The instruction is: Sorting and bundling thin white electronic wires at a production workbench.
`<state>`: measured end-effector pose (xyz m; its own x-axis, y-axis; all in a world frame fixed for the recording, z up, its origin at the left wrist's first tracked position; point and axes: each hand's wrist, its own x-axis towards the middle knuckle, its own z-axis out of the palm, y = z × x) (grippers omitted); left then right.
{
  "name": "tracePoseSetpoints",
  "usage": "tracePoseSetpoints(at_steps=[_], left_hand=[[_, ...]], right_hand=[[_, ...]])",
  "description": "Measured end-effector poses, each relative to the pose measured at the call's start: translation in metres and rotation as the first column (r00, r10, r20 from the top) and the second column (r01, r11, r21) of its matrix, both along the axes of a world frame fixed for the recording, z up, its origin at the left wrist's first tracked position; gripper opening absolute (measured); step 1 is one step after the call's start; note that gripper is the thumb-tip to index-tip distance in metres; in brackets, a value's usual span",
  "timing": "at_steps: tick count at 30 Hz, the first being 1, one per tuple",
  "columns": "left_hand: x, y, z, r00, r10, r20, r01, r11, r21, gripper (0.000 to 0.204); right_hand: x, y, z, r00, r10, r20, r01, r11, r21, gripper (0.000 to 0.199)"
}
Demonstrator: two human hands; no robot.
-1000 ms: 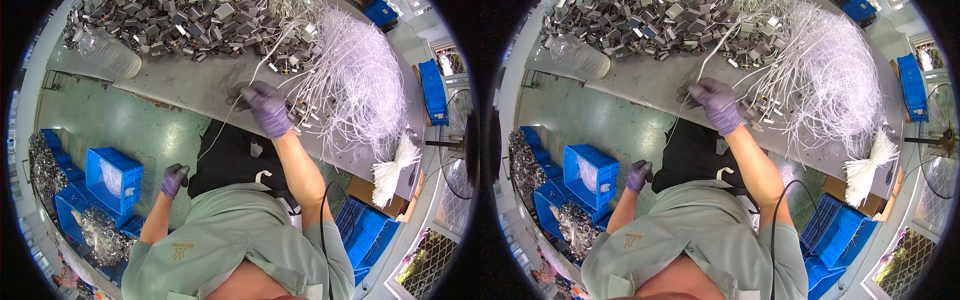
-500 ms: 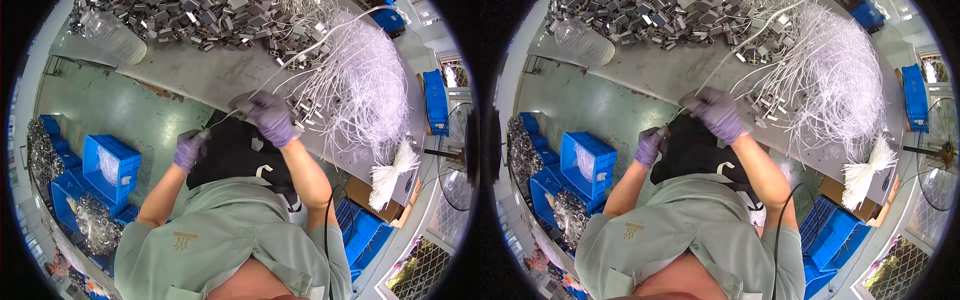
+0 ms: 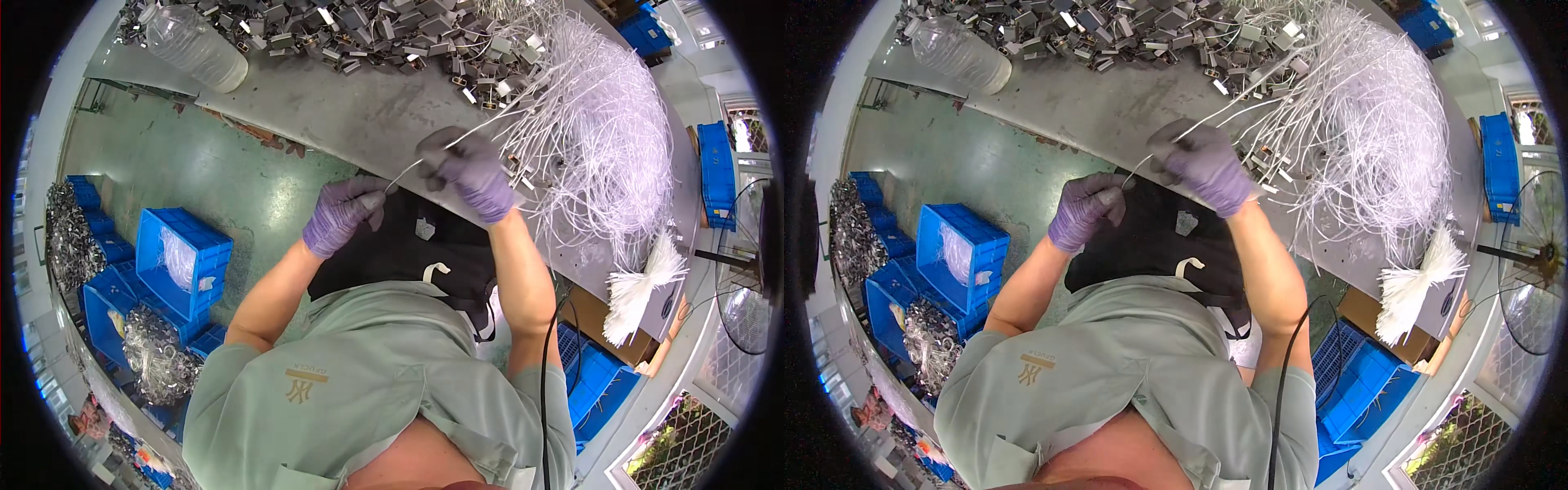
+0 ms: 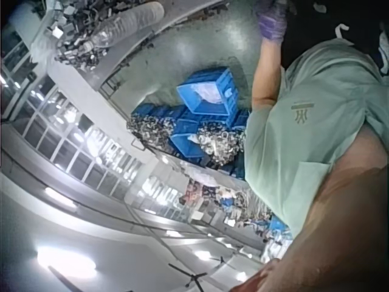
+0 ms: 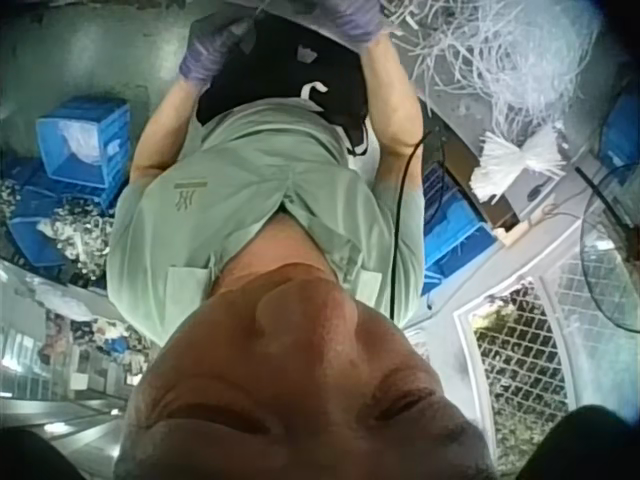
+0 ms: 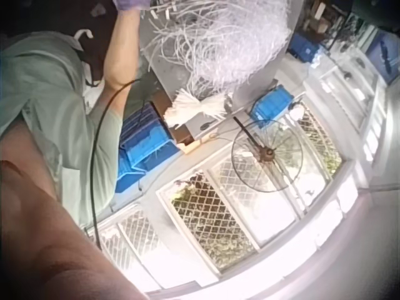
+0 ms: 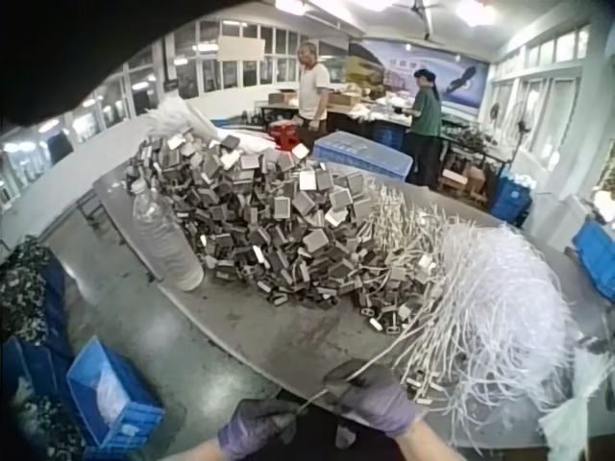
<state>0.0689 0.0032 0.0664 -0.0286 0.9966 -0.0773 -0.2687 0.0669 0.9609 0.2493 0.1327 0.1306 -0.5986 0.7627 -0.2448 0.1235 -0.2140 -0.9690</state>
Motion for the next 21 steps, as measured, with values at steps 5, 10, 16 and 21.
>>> tracePoseSetpoints(at_steps=[5,10,16,21], left_hand=[[0.004,0.018,0.009,1.0,0.012,0.007,-0.012,0.994,-0.107,0.047],[0.018,0.041,0.014,0.998,-0.025,0.057,0.027,0.999,-0.031,0.047],[0.042,0.086,0.016,0.994,-0.084,-0.074,0.083,0.996,-0.026,0.055],[0.042,0.093,-0.008,0.879,0.026,-0.476,0.061,0.984,0.166,0.055]], right_hand=[[0.007,0.003,0.011,0.994,-0.106,0.004,0.106,0.994,0.0,0.024],[-0.008,-0.024,-0.005,0.989,-0.054,0.136,0.055,0.999,-0.003,0.026],[0.039,0.026,-0.023,0.943,-0.235,0.237,0.125,0.906,0.404,0.031],[0.158,0.082,-0.028,0.747,-0.547,0.377,0.384,0.819,0.427,0.029]])
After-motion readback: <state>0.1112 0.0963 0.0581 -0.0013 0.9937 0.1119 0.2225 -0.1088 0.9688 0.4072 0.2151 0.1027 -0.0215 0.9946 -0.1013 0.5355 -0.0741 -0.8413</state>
